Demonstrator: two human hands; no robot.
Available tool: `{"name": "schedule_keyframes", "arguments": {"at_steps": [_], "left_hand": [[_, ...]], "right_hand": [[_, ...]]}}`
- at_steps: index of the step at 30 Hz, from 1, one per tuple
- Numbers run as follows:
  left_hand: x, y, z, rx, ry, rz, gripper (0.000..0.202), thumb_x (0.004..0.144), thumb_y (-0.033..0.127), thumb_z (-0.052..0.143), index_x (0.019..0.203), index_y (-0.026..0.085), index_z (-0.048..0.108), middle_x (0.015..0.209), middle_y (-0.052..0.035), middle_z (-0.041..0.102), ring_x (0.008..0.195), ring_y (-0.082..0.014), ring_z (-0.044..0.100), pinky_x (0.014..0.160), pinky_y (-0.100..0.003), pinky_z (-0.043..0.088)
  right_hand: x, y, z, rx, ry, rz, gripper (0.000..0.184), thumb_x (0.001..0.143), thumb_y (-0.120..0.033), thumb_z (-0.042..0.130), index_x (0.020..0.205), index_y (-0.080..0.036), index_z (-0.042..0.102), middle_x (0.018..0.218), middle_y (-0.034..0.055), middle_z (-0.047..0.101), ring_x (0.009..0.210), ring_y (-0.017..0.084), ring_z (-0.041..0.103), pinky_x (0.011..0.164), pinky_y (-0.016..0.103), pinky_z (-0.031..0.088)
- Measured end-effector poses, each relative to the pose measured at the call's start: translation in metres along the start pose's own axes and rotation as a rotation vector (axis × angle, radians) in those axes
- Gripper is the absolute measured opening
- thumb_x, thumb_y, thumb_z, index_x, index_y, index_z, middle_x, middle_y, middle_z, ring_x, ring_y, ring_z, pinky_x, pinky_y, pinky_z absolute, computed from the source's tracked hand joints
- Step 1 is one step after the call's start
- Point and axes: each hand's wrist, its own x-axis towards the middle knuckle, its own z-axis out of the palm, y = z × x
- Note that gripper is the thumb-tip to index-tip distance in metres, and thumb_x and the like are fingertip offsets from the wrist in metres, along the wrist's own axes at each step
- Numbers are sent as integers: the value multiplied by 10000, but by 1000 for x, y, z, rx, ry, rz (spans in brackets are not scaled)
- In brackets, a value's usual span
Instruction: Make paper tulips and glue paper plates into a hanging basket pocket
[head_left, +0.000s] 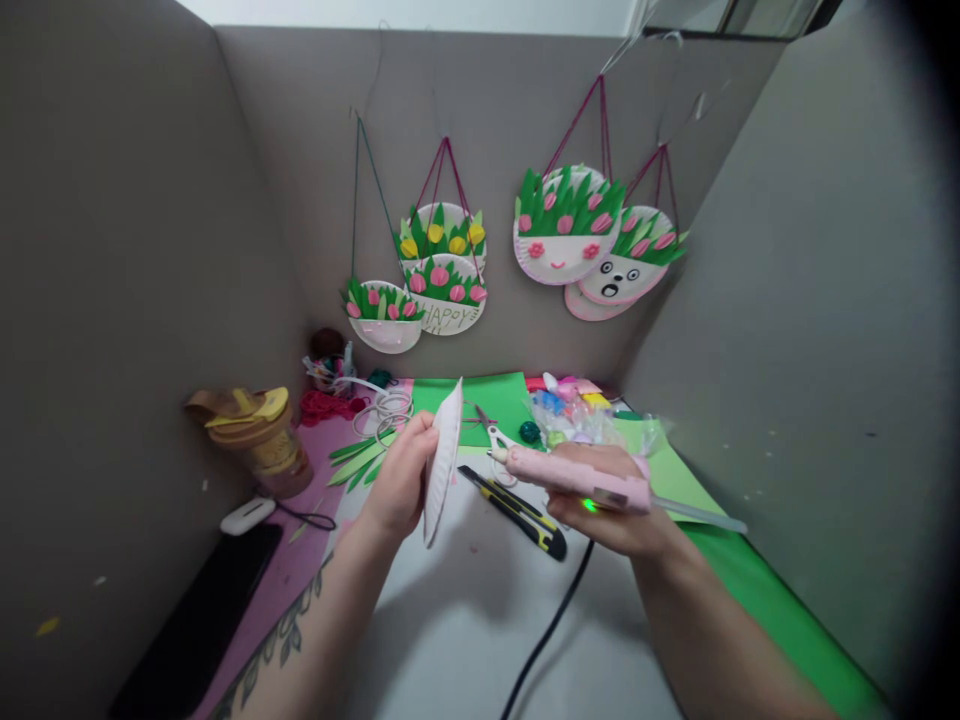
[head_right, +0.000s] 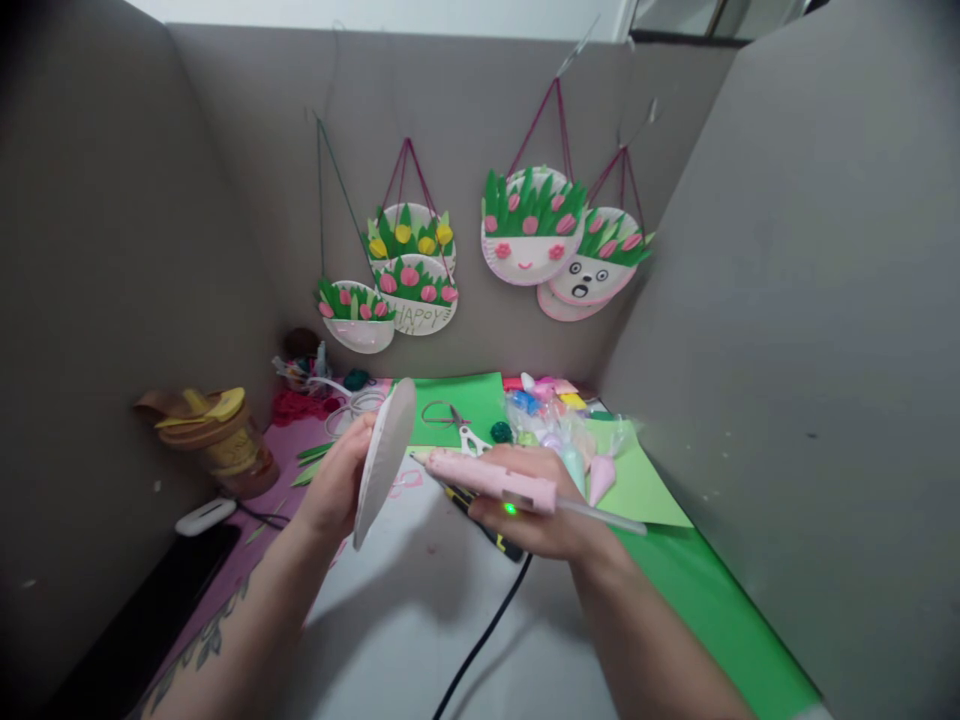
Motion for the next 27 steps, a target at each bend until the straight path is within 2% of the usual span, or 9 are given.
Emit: {"name": "schedule_keyframes", "arguments": {"at_steps": [7,17,21,24,27], "left_hand": [[0,-6,-2,-45,-26,-3,154,807,338,513,784,187,491,700,37,465,597,-106,405,543,-228,345],[2,-11,-3,-116,-38,-27,143,809,319,552,796,178,529,682,39,481,571,-91,404,521,-212,330],[2,-16,-4,-91,-38,-27,139,809,318,557,808,186,514,660,44,459,567,-93,391,511,-208,304],[1,-17,-3,-47,-38,-8,167,817,337,550,777,189,483,632,56,413,543,-86,343,494,-204,272],[0,-14,-1,18,-20,37,182,815,338,546,749,185,475,646,53,411,564,-87,352,515,-202,294]], "right_hand": [[2,0,0,15,-10,-30,391,907,-264,538,1296,-298,558,810,5,691,664,142,621,569,263,473],[0,-1,2,2,-1,-25,371,942,-321,480,1296,-241,558,754,21,652,656,157,607,578,285,484],[1,-5,5,-21,49,-44,382,942,-297,466,1310,-229,544,729,23,610,650,166,579,591,315,474],[3,-8,6,-18,94,-20,361,919,-294,506,1266,-220,568,772,39,626,729,189,586,623,333,490],[3,-10,6,-40,95,7,293,898,-269,526,1172,-207,608,820,48,664,835,205,594,670,340,516]]}}
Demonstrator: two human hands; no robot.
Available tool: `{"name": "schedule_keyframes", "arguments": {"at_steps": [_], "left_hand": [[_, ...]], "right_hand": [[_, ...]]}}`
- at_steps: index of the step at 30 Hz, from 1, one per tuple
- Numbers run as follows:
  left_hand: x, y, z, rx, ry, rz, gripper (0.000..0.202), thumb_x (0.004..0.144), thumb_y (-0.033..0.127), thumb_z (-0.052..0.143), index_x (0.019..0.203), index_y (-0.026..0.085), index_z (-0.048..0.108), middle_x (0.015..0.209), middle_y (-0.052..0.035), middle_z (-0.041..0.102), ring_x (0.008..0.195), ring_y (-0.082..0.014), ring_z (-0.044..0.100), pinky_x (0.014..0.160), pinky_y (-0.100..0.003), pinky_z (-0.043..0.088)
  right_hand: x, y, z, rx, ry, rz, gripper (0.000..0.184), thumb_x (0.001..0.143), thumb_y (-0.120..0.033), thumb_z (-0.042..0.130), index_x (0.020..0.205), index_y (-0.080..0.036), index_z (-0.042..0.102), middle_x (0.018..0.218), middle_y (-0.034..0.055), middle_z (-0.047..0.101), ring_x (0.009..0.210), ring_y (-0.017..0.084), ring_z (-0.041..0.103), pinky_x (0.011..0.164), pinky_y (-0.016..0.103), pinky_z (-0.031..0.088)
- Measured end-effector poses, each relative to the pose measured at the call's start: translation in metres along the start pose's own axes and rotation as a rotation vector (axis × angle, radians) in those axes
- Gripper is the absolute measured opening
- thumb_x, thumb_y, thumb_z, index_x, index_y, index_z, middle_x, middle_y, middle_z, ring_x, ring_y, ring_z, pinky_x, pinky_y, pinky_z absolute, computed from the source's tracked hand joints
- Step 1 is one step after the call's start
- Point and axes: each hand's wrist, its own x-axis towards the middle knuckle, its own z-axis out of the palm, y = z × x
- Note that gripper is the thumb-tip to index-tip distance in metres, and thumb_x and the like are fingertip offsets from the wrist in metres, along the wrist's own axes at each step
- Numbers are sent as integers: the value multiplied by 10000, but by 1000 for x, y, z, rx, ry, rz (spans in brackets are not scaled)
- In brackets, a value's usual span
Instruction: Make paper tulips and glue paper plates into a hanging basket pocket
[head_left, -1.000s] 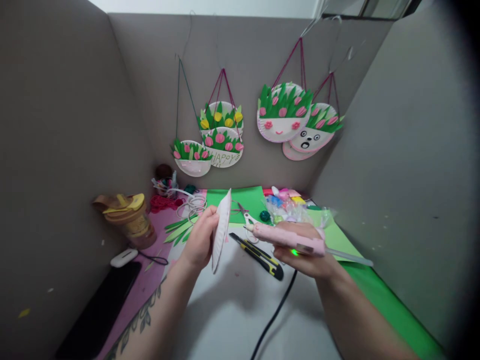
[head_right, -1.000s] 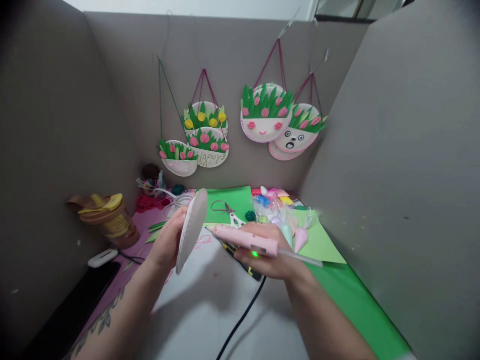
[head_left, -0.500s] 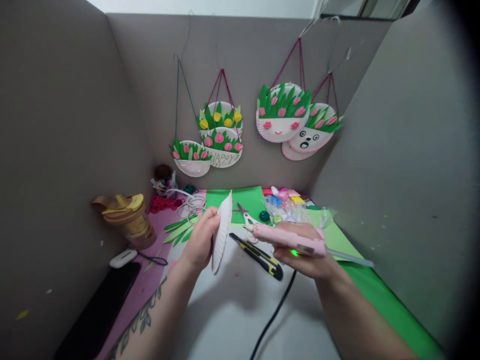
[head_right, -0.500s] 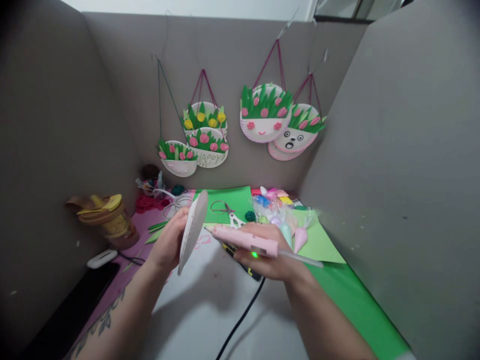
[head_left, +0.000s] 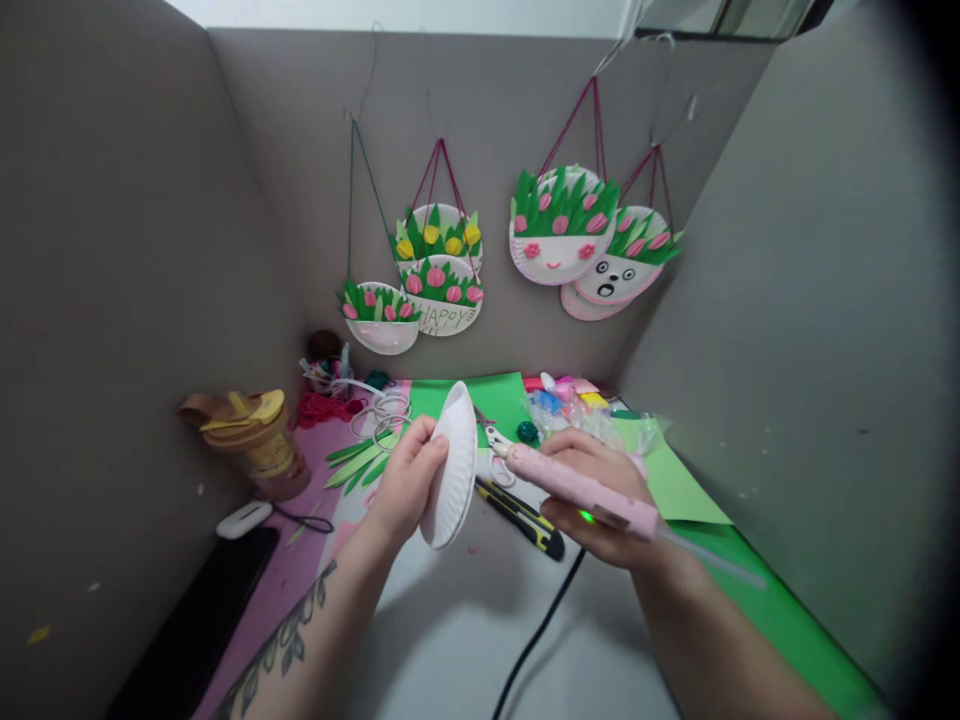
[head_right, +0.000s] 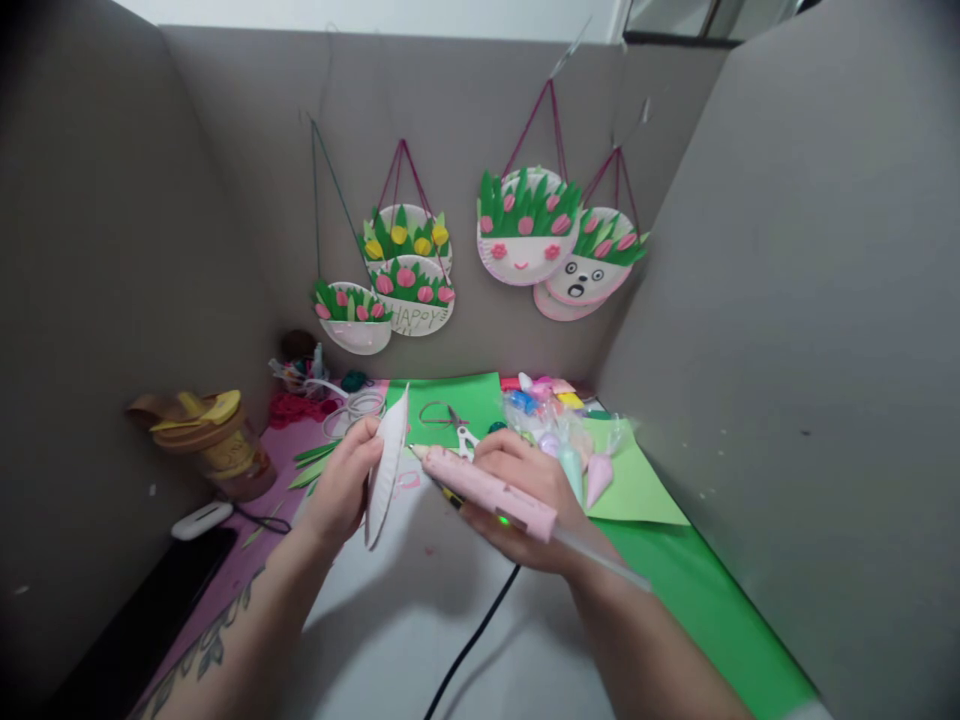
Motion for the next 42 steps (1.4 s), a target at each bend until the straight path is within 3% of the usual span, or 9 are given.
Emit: {"name": "schedule_keyframes", "arguments": {"at_steps": [4,22,31,42], "left_hand": [[-1,4,3,38,22,32,185,799,338,546,735,189,457,651,50,419,585,-97,375,538,-208,326],[0,7,5,70,29,76,210,780,373,551,730,198,446,637,54,415,561,-98,374,518,-212,319],[0,4,4,82,36,70,237,781,400,547,729,200,430,647,52,412,571,-101,374,523,-212,324],[-1,8,4,97,57,66,218,780,388,544,728,202,442,656,45,434,585,-110,393,548,-222,346]], "right_hand": [[0,-1,2,-33,5,-5,177,874,-227,547,1024,-188,635,786,36,665,846,196,589,680,328,526],[-2,1,4,-148,-27,-14,105,893,-226,549,941,-160,614,746,51,632,759,187,580,651,325,505],[-1,1,5,-183,-16,-28,129,916,-246,511,946,-167,609,730,41,640,743,177,595,640,312,510],[-1,1,4,-181,-25,-27,210,906,-229,520,1092,-176,602,743,34,641,730,178,602,630,315,511]]}}
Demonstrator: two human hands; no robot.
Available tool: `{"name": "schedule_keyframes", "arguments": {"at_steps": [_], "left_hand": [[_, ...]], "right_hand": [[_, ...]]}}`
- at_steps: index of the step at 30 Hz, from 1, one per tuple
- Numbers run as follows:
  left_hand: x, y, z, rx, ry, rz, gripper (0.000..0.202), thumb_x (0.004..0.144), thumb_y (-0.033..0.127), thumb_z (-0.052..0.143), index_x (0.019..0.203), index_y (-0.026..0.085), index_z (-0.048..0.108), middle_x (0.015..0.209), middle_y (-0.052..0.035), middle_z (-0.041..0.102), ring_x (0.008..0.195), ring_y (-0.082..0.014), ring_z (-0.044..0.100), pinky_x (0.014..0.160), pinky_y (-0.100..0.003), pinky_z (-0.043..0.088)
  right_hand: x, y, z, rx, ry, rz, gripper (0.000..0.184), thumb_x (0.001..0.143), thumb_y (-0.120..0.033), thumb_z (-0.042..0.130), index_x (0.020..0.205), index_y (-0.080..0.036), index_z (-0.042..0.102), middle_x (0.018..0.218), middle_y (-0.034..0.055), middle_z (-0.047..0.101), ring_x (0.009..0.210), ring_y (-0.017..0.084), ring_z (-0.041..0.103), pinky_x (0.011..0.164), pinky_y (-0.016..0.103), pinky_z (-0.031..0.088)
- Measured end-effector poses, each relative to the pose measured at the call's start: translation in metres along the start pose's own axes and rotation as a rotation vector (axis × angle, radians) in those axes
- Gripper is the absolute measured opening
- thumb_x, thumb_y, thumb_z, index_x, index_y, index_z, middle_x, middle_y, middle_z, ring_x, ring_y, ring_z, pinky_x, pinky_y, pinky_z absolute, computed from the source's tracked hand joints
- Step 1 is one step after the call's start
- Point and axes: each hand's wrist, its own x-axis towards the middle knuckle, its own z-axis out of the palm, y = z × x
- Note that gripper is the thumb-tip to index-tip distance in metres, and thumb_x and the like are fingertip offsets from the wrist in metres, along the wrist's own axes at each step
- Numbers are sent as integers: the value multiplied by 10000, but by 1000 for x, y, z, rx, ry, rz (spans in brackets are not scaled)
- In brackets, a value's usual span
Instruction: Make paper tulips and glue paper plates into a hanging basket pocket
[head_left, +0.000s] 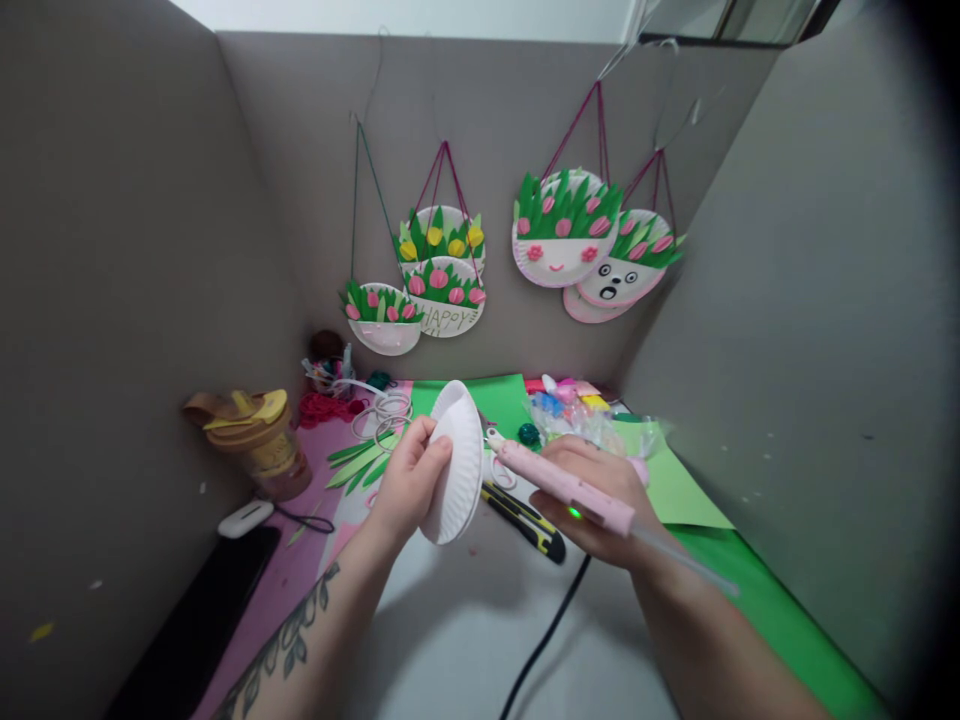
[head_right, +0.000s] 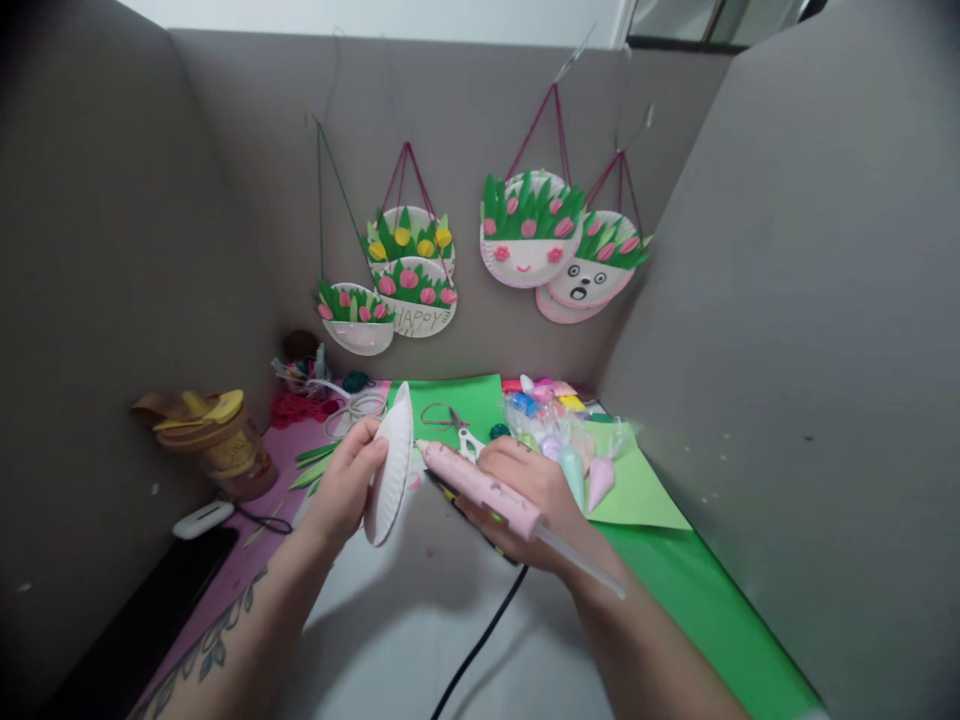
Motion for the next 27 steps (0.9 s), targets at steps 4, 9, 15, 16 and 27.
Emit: {"name": "schedule_keyframes", "arguments": {"at_steps": [4,9,15,16,27], "left_hand": [[0,0,1,1,3,9,218,775,381,551,724,201,441,655,44,435,588,-110,393,549,-222,347],[1,0,1,-6,-8,20,220,776,382,550,728,198,440,657,48,424,591,-106,390,550,-219,344],[0,0,1,-6,-8,7,224,789,394,542,748,199,439,660,49,433,581,-105,389,545,-220,336],[0,-1,0,0,-4,11,224,791,395,542,749,200,442,661,48,436,582,-106,392,545,-221,337],[2,-10,-5,69,53,43,206,828,407,538,803,206,499,693,16,527,623,-146,496,584,-255,406]], "right_hand": [[1,0,0,-5,-1,-3,226,908,-226,508,1105,-166,601,749,44,650,732,185,612,621,315,506],[2,-2,-1,-14,14,-10,170,916,-227,501,1034,-179,613,717,30,632,719,174,611,620,303,503],[1,-1,0,-12,2,3,179,908,-217,506,1043,-175,617,725,35,640,723,175,608,619,309,503],[1,-1,0,-14,2,8,178,906,-216,510,1042,-175,618,723,35,640,721,175,609,618,310,502],[2,-1,-1,-10,-27,0,244,918,-222,500,1140,-184,594,735,25,642,715,166,608,617,301,507]]}}
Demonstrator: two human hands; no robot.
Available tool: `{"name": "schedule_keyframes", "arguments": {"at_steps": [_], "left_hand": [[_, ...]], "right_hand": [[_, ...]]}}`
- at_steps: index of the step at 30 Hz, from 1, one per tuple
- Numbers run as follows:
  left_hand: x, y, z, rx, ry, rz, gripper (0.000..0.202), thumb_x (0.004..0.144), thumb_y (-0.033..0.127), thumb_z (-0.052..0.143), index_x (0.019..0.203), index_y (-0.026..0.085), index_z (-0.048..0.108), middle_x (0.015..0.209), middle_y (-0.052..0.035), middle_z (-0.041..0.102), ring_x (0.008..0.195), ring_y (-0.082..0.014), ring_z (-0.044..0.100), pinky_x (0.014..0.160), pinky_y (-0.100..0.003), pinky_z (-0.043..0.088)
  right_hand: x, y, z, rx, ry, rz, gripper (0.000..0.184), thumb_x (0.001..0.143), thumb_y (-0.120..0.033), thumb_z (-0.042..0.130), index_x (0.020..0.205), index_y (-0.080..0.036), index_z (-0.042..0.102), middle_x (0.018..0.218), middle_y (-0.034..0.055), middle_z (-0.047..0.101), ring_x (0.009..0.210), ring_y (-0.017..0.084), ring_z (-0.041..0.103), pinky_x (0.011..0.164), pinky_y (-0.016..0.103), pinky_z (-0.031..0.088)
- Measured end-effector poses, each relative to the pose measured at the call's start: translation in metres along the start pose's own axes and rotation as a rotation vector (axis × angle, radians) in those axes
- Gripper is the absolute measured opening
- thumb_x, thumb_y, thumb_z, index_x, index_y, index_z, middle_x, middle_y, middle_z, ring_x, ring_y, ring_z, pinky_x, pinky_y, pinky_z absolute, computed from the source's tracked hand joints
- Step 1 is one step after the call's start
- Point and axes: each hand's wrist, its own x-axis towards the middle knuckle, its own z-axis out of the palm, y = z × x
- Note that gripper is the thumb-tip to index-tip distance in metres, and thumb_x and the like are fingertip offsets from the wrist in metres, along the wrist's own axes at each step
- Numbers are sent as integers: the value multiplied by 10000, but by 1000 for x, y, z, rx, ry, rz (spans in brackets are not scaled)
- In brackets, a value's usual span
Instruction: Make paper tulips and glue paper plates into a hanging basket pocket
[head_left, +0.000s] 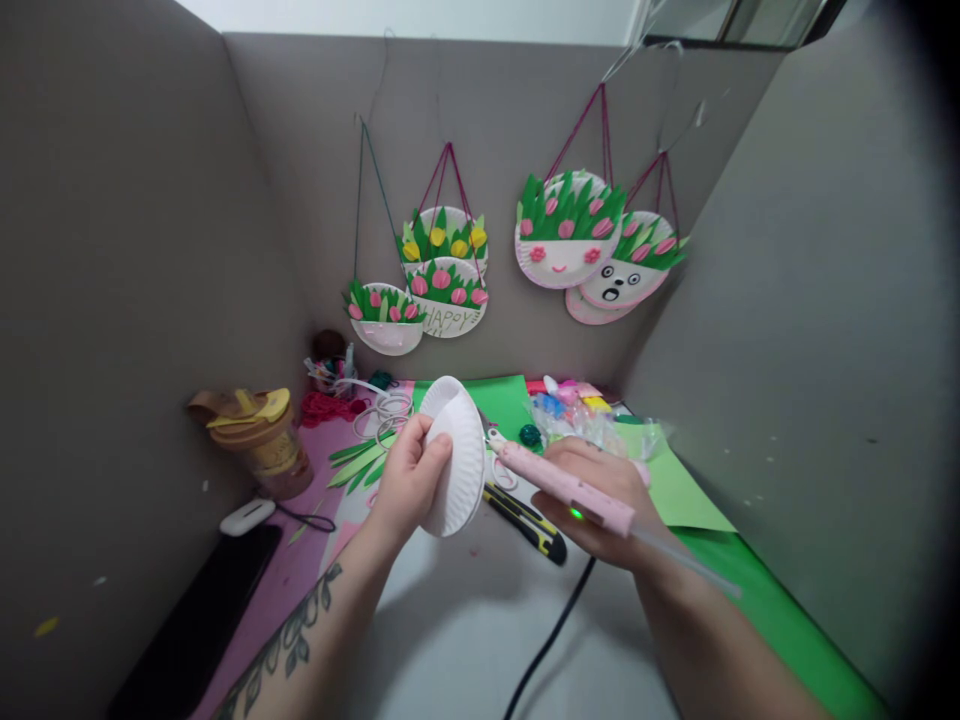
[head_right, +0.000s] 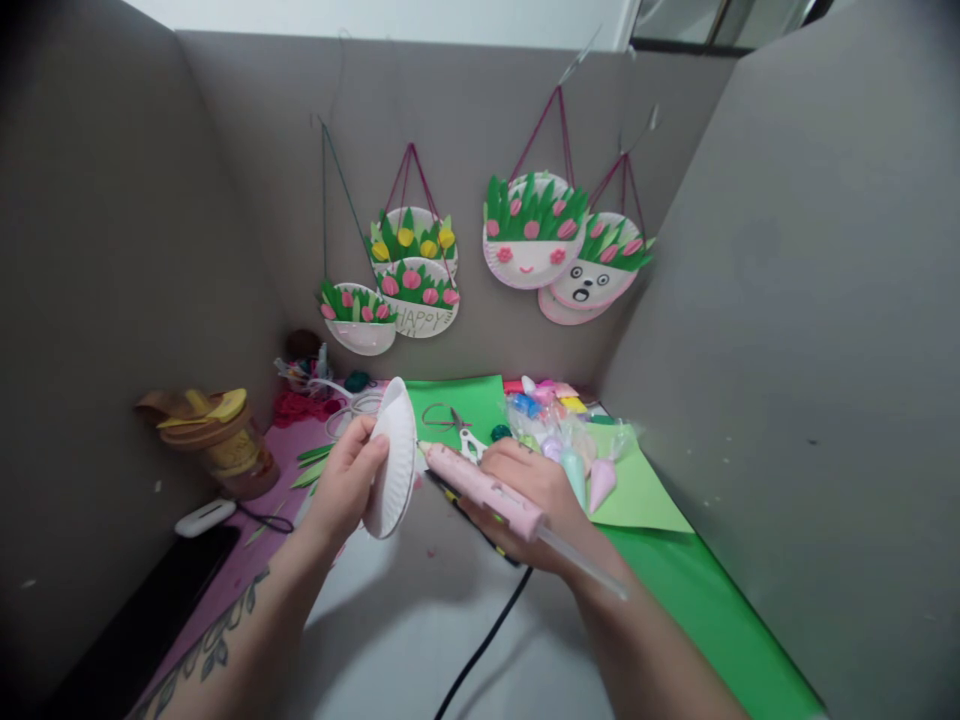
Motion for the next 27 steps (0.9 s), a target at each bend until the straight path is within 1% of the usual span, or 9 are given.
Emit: {"name": "schedule_keyframes", "arguments": {"at_steps": [7,10,14,17,20,27], "left_hand": [[-1,6,1,32,28,20,196,825,387,533,784,198,500,687,24,493,615,-129,450,571,-236,366],[-2,9,2,35,43,11,189,810,381,545,783,198,505,683,26,486,615,-131,441,571,-234,354],[-2,10,2,28,47,-2,189,799,388,553,787,204,510,673,30,481,601,-132,428,565,-234,345],[-2,8,1,26,46,5,188,810,388,543,787,206,504,667,32,479,593,-130,427,562,-234,346],[-1,5,1,31,34,22,196,823,394,534,785,206,496,657,33,474,590,-130,429,561,-235,347],[-1,3,0,71,5,51,213,831,398,536,767,203,477,673,35,458,602,-124,413,565,-234,338]], "right_hand": [[2,-1,0,-21,20,-27,220,922,-228,499,1107,-186,609,700,21,631,686,165,604,596,298,505],[3,-3,0,-32,28,-19,214,926,-240,495,1091,-192,622,680,17,626,662,162,603,579,287,499],[3,-3,0,-33,25,-13,216,929,-257,494,1093,-198,621,683,16,630,677,167,611,592,290,504],[1,0,-1,28,6,10,228,920,-244,498,1107,-191,617,733,28,650,711,169,613,624,300,509],[-2,3,-1,71,-10,52,278,906,-264,524,1160,-182,605,814,50,674,763,183,623,657,321,514],[-4,5,1,88,-4,122,299,889,-267,562,1174,-189,608,857,66,687,783,200,635,659,339,518]]}}
